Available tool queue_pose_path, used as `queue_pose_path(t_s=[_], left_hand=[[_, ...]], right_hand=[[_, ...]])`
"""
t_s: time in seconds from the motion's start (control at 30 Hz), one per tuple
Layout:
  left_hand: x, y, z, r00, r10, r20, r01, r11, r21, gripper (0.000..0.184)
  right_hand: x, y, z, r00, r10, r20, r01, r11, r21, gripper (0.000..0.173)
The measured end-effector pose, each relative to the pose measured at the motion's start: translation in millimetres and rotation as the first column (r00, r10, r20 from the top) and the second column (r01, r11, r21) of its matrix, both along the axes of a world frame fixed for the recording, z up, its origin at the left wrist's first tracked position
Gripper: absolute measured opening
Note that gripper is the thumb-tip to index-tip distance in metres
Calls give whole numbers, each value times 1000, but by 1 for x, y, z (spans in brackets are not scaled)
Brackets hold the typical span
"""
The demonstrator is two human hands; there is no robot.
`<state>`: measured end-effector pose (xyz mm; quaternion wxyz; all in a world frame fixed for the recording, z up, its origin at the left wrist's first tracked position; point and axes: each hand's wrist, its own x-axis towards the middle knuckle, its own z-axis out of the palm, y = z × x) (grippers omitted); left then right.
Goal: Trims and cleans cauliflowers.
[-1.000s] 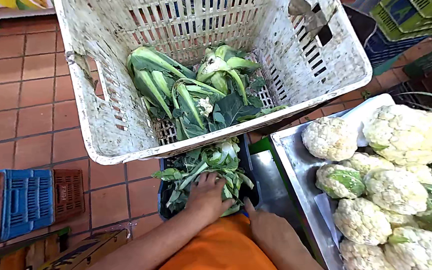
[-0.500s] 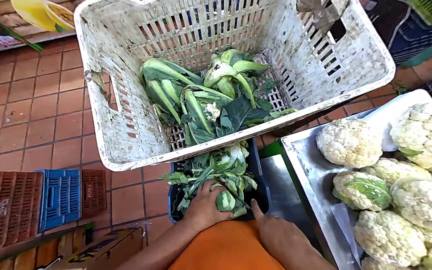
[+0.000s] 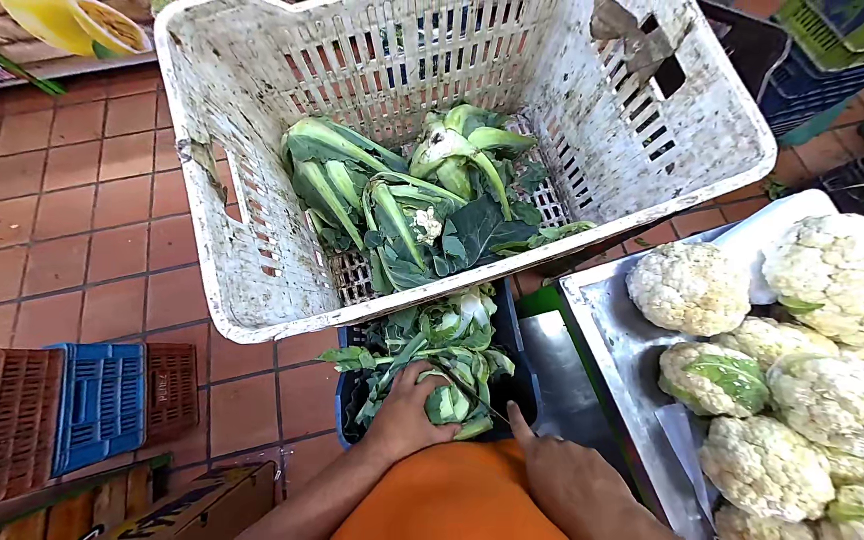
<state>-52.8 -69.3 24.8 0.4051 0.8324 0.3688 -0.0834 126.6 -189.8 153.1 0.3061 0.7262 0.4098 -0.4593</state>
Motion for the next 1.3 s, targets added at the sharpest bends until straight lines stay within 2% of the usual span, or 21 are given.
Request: queue_pose_path(t_s=[0.17, 0.33, 0.47, 0.7, 0.97, 1.1, 1.2, 1.3], left_hand=[[-5, 3, -5, 999, 25, 36, -25, 1000, -3, 62], [-7, 2, -7, 998, 6, 67, -6, 1000, 7, 61], [-11, 2, -10, 997, 14, 76, -15, 1000, 9, 60], [-21, 5, -16, 979, 27, 204, -27, 1000, 0, 59], [-31, -1, -24, 953, 33, 300, -55, 996, 67, 56], [-33, -4, -24, 933, 30, 359, -65, 994, 85, 54], [-36, -3, -23, 941, 44, 335, -63, 997, 46, 54], [-38, -3, -26, 934, 58, 351, -71, 997, 24, 55]], right_hand=[[-4, 7, -5, 1000, -19, 19, 19, 1000, -4, 73], [-8, -3, 10, 998, -8, 60, 10, 1000, -25, 74], [-12, 7, 8, 996, -13, 86, 18, 998, -56, 72], [4, -5, 20, 998, 23, 66, -20, 999, -45, 70], [9, -10, 7, 997, 6, 75, -3, 999, -41, 50], [16, -19, 21, 999, 19, 27, -19, 1000, -17, 49], [26, -26, 36, 998, 61, 3, -61, 998, -15, 39], [32, -33, 35, 995, 99, 9, -99, 995, 4, 33]])
